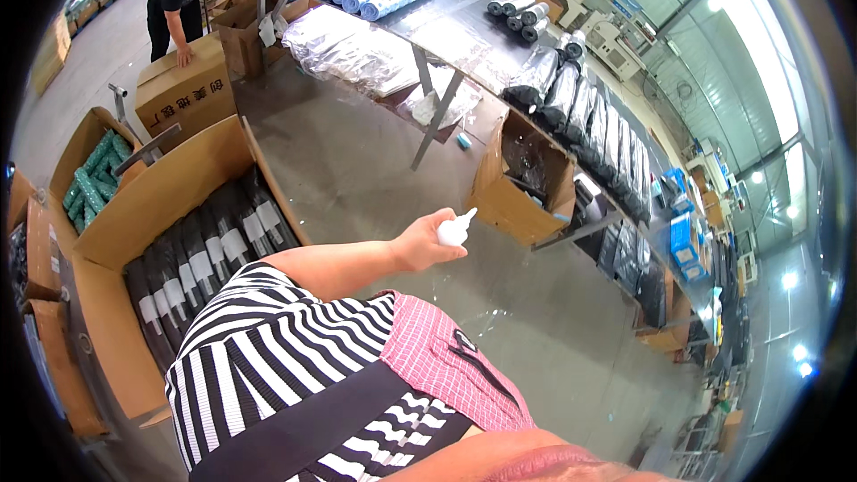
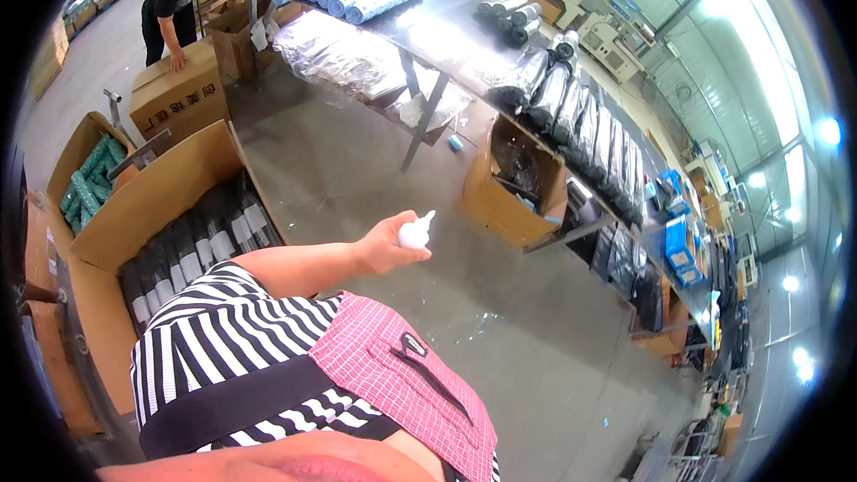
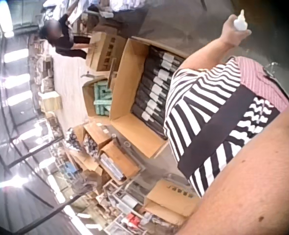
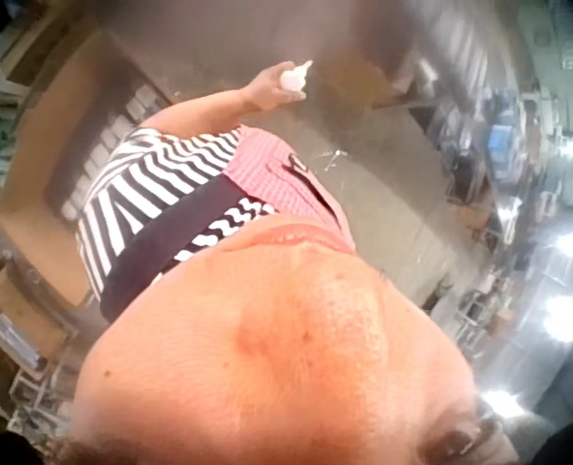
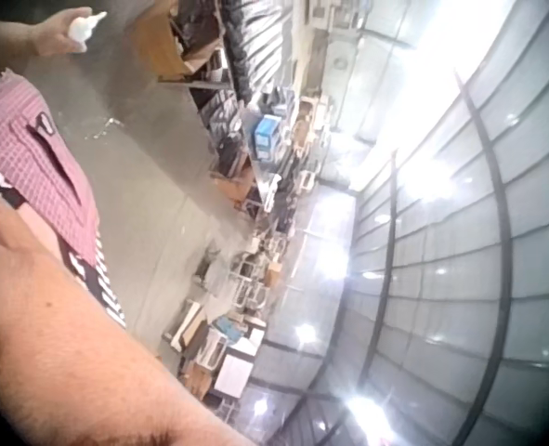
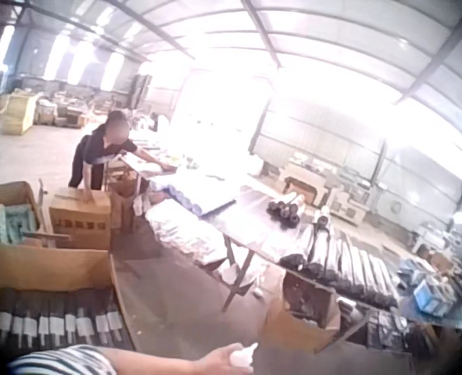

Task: The person applies glue from a white bottle onto the edges of black floor mats and uses a yellow roller to spread it. They handle multiple mats, flipping them over and moving them between a table and the floor. The person also uses scissors to cut the tip of the glue bottle and briefly walks through the warehouse area.

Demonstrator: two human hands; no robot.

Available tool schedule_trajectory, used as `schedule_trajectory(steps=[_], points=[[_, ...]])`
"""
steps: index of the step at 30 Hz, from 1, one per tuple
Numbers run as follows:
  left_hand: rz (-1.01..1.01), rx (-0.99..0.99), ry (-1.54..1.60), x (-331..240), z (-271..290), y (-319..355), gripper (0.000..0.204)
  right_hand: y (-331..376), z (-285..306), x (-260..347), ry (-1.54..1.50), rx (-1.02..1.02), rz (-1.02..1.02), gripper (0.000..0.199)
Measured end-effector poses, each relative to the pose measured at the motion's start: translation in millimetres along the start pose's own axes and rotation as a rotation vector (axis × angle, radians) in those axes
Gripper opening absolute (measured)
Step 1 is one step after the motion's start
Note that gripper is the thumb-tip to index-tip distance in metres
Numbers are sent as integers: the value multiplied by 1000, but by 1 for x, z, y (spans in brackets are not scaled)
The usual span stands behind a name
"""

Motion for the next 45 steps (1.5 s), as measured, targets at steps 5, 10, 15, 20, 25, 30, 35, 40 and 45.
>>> schedule_trajectory(steps=[5, 10, 15, 20, 25, 30, 35, 40, 45], points=[[-117, -207, -15, 20, 95, -90, 28, -114, 9, 159, 104, 83, 145, 33], [-141, -552, -161, 18, 191, -109, 33, -249, 15, 339, 565, 198, 444, 32], [-114, -897, -120, 1, 250, -82, 31, -314, -32, 676, 877, 115, 983, 30], [-66, -1166, -217, -4, 326, -45, 31, -243, -131, 984, 241, 246, 1296, 22], [-107, -1182, -226, -14, 449, -77, 30, -225, -275, 1069, 248, 607, 1233, 28], [-169, -1052, -268, -90, 596, -152, 28, -250, -332, 1139, -23, 497, 1212, 13], [-182, -993, -337, -179, 718, -204, 25, -207, -342, 1266, -300, 401, 1226, 12], [-177, -1045, -358, -204, 833, -219, 26, -191, -404, 1419, -306, 371, 1350, 13], [-141, -1259, -387, -221, 931, -189, 24, -113, -559, 1592, -36, 297, 1640, 14]])
Point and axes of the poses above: each hand's wrist, its own y-axis away from the middle knuckle, its own z-axis out of the back of the hand, x = y × z, the point moved 9 cm from there along -y, towards the middle knuckle, and after that the axes turned 1 degree about x, right-handed, at the moved point
